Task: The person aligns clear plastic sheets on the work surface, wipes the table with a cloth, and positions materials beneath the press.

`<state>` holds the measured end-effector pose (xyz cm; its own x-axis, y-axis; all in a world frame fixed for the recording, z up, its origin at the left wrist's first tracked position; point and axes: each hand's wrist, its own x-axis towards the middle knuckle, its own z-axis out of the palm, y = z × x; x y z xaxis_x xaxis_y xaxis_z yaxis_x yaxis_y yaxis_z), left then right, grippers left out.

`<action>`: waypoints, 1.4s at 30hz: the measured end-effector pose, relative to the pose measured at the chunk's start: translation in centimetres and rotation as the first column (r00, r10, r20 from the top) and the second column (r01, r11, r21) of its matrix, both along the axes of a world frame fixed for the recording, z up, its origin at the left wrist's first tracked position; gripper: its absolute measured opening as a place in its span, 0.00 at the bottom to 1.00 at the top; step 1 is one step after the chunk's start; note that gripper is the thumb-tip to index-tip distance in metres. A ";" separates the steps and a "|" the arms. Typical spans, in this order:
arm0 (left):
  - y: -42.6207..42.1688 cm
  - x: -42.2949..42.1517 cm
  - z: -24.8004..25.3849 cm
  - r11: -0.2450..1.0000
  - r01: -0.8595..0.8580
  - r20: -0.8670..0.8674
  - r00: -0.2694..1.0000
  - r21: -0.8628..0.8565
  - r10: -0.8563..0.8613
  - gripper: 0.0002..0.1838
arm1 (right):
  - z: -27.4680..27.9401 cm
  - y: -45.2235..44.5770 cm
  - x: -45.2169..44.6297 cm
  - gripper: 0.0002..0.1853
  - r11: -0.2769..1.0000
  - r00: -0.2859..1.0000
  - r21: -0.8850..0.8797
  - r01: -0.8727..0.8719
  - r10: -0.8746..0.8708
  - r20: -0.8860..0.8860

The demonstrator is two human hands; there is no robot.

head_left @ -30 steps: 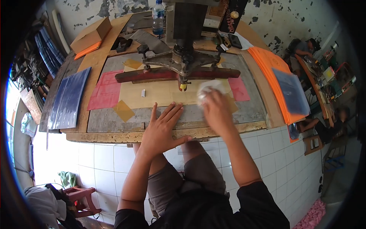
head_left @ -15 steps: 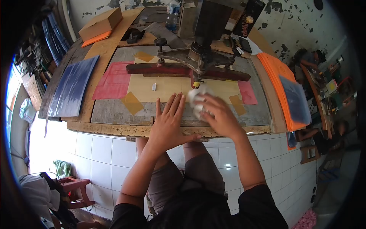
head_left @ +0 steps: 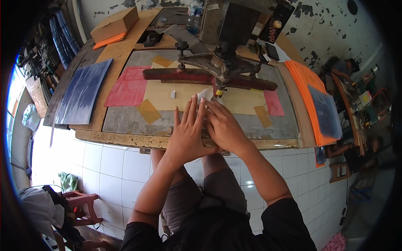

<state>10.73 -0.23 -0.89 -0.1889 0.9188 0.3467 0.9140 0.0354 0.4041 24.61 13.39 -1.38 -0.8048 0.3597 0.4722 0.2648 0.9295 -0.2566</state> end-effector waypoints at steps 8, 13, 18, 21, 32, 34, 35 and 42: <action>-0.1 -0.2 -0.1 0.998 0.055 -0.024 0.998 -0.016 -0.055 0.82 | 1.1 0.3 5.1 0.23 0.993 0.991 -0.018 0.114 -0.113 0.070; -0.3 -0.1 -0.1 0.991 0.125 -0.122 0.984 -0.053 -0.130 0.63 | 0.6 7.7 15.2 0.21 0.895 0.893 -0.033 0.446 -0.442 0.080; -0.1 -0.1 -0.3 0.991 0.137 -0.107 0.985 -0.013 -0.137 0.58 | 1.0 2.5 14.2 0.24 0.909 0.913 -0.086 0.407 -0.405 0.044; 0.0 -0.1 -0.2 0.989 0.145 -0.107 0.983 -0.021 -0.146 0.59 | 2.6 -4.8 11.3 0.27 0.993 0.997 -0.114 -0.017 0.025 0.069; 0.0 0.2 -0.1 0.992 0.125 -0.134 0.983 -0.031 -0.128 0.58 | -1.9 -1.4 16.8 0.30 0.923 0.923 0.016 0.383 -0.382 -0.051; 0.0 0.3 -0.1 0.992 0.121 -0.123 0.985 -0.031 -0.123 0.58 | -0.1 -4.9 15.8 0.32 0.991 0.995 -0.086 0.098 -0.095 0.036; 0.0 0.3 -0.1 0.993 0.117 -0.119 0.986 -0.029 -0.120 0.58 | -0.3 -4.4 16.5 0.31 0.992 0.995 -0.076 0.104 -0.102 0.021; 0.0 0.4 -0.1 0.998 0.055 -0.089 0.994 -0.016 -0.056 0.72 | -0.4 6.2 27.1 0.22 0.774 0.776 -0.064 0.629 -0.631 -0.012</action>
